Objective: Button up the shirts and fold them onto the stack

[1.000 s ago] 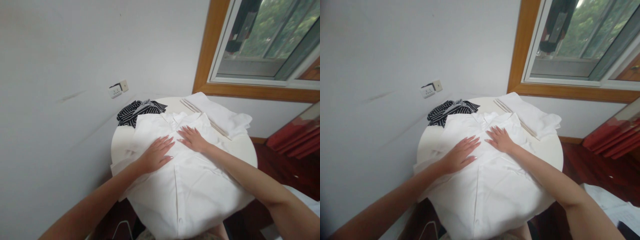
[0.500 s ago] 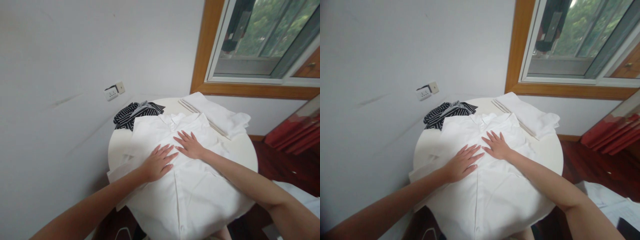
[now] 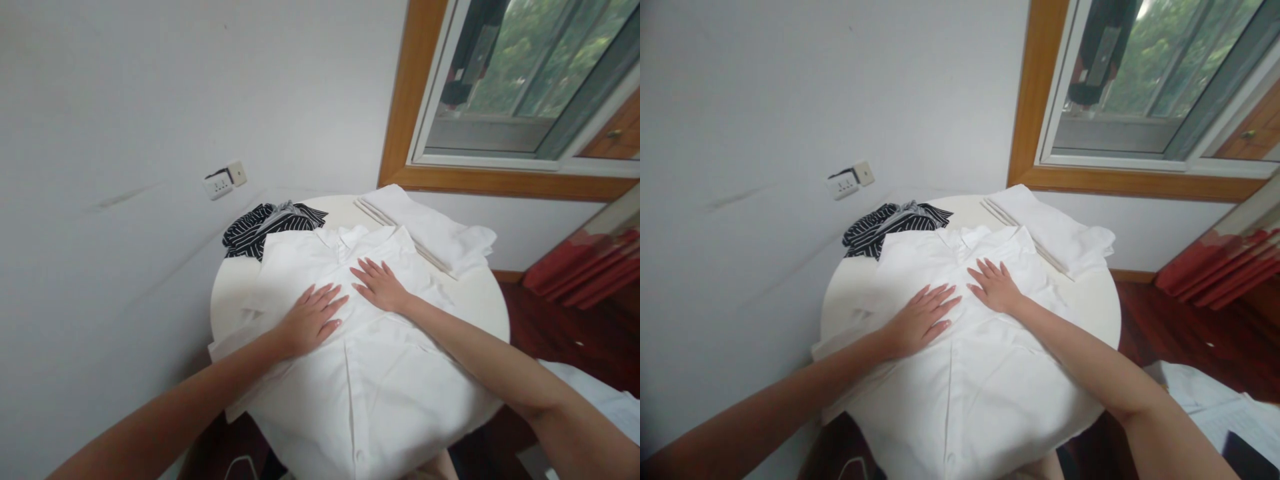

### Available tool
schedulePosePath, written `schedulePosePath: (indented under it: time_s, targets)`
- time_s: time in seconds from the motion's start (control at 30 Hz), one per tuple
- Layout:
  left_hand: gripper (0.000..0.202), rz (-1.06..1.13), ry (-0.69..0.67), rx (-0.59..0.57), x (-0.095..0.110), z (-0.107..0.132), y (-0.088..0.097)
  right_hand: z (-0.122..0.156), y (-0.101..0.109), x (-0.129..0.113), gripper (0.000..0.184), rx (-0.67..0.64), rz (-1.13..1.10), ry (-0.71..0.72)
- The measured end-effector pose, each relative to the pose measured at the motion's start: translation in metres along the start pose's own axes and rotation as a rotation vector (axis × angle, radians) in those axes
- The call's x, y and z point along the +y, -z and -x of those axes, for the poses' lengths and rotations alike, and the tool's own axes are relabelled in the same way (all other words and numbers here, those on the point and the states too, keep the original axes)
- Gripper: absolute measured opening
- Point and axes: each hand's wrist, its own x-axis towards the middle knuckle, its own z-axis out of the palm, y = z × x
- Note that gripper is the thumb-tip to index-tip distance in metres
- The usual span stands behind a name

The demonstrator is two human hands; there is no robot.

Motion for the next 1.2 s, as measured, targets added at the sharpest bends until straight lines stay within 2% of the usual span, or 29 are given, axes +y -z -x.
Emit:
schedulePosePath:
  time_s: [0.07, 0.13, 0.33, 0.4, 0.5, 0.63, 0.77, 0.87, 1.0, 1.1, 1.2]
  targets:
    - [0.047, -0.006, -0.007, 0.009, -0.007, -0.007, 0.007, -0.005, 0.002, 0.006, 0.058, 0.013, -0.006, 0.009]
    - [0.044, -0.031, 0.025, 0.026, -0.025, -0.022, 0.021, -0.016, 0.01, 0.019, 0.055, 0.039, -0.01, -0.009]
    - [0.039, -0.182, 0.274, 0.071, -0.124, -0.089, 0.075, -0.076, 0.051, 0.091, 0.043, 0.093, 0.185, -0.222]
    - [0.037, -0.217, 0.318, 0.063, -0.151, -0.105, 0.082, -0.094, 0.062, 0.11, 0.044, 0.066, 0.269, -0.232]
    - [0.035, -0.238, 0.37, -0.008, -0.177, -0.12, 0.079, -0.115, 0.069, 0.126, 0.04, -0.006, 0.347, -0.221]
    - [0.042, -0.253, 0.457, -0.054, -0.191, -0.132, 0.064, -0.135, 0.062, 0.129, 0.04, -0.042, 0.365, -0.197]
    - [0.046, -0.237, 0.487, -0.117, -0.195, -0.139, 0.049, -0.146, 0.05, 0.127, 0.05, -0.094, 0.352, -0.172]
    - [0.047, -0.23, 0.494, -0.142, -0.196, -0.141, 0.043, -0.149, 0.049, 0.129, 0.048, -0.184, 0.22, -0.169]
    - [0.036, -0.054, 0.424, -0.181, -0.201, -0.144, 0.045, -0.15, 0.061, 0.141, 0.039, -0.268, -0.035, -0.134]
    - [0.031, 0.01, 0.357, -0.189, -0.208, -0.151, 0.056, -0.152, 0.081, 0.15, 0.034, -0.152, -0.156, -0.121]
    - [0.034, -0.105, 0.468, -0.046, -0.208, -0.166, 0.076, -0.158, 0.107, 0.147, 0.029, 0.099, -0.057, -0.17]
